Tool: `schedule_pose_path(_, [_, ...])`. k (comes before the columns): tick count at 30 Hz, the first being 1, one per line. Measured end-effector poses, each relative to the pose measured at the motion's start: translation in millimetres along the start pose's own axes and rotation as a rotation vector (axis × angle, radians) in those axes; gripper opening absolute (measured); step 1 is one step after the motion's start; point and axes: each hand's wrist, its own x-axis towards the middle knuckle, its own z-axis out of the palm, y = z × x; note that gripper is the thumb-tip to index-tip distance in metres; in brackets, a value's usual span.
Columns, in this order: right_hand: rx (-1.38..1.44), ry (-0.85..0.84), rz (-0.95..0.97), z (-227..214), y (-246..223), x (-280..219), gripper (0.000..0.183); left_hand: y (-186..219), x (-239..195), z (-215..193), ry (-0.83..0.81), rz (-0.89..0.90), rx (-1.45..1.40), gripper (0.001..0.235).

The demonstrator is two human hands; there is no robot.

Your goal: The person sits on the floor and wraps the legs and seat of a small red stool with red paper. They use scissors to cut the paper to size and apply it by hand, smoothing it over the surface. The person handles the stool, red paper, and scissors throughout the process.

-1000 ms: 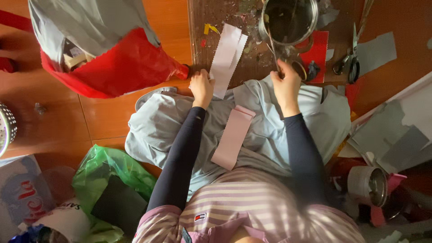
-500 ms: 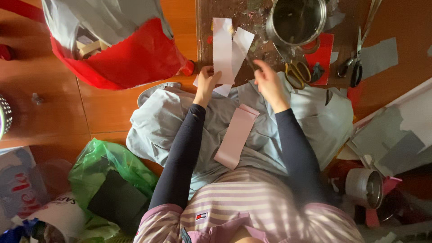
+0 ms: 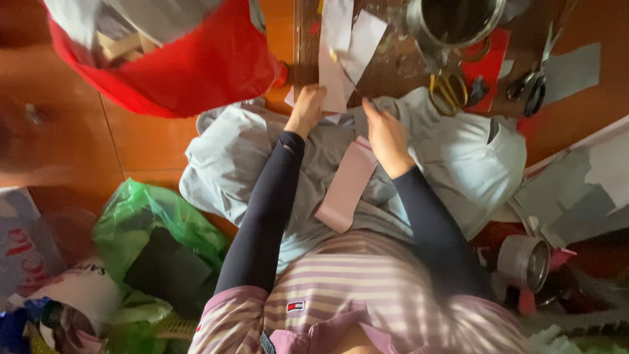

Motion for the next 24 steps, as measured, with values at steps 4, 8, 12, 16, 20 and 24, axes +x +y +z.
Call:
schedule_pose_path(4, [0.051, 0.002, 0.004, -31.8, -18.3, -66.7, 0.037, -9.0, 8.7, -12.2, 0.074, -0.048, -0.105, 0.012])
schedule_pose_path(8, [0.201, -0.042, 0.034, -28.8, -39.4, -83.4, 0.033, -9.8, 15.7, -9.9, 0.175, -0.115, -0.126, 0.016])
schedule_pose_path(12, [0.226, -0.107, 0.118, -20.2, -40.7, -87.9, 0.030, -6.9, 22.6, -6.7, 0.195, -0.110, -0.073, 0.022])
schedule_pose_path(16, [0.082, -0.098, 0.123, -34.0, -19.9, -97.4, 0.030, -14.3, 20.4, -13.2, 0.236, -0.133, -0.059, 0.025])
schedule_pose_path(20, [0.121, 0.006, 0.085, -41.7, -2.1, -72.3, 0.030, -21.3, 21.9, -15.1, 0.105, -0.079, -0.152, 0.025])
schedule_pose_path(24, [0.021, 0.166, -0.022, -15.0, 9.4, 12.8, 0.043, -15.0, 13.3, -12.0, 0.056, -0.056, -0.051, 0.030])
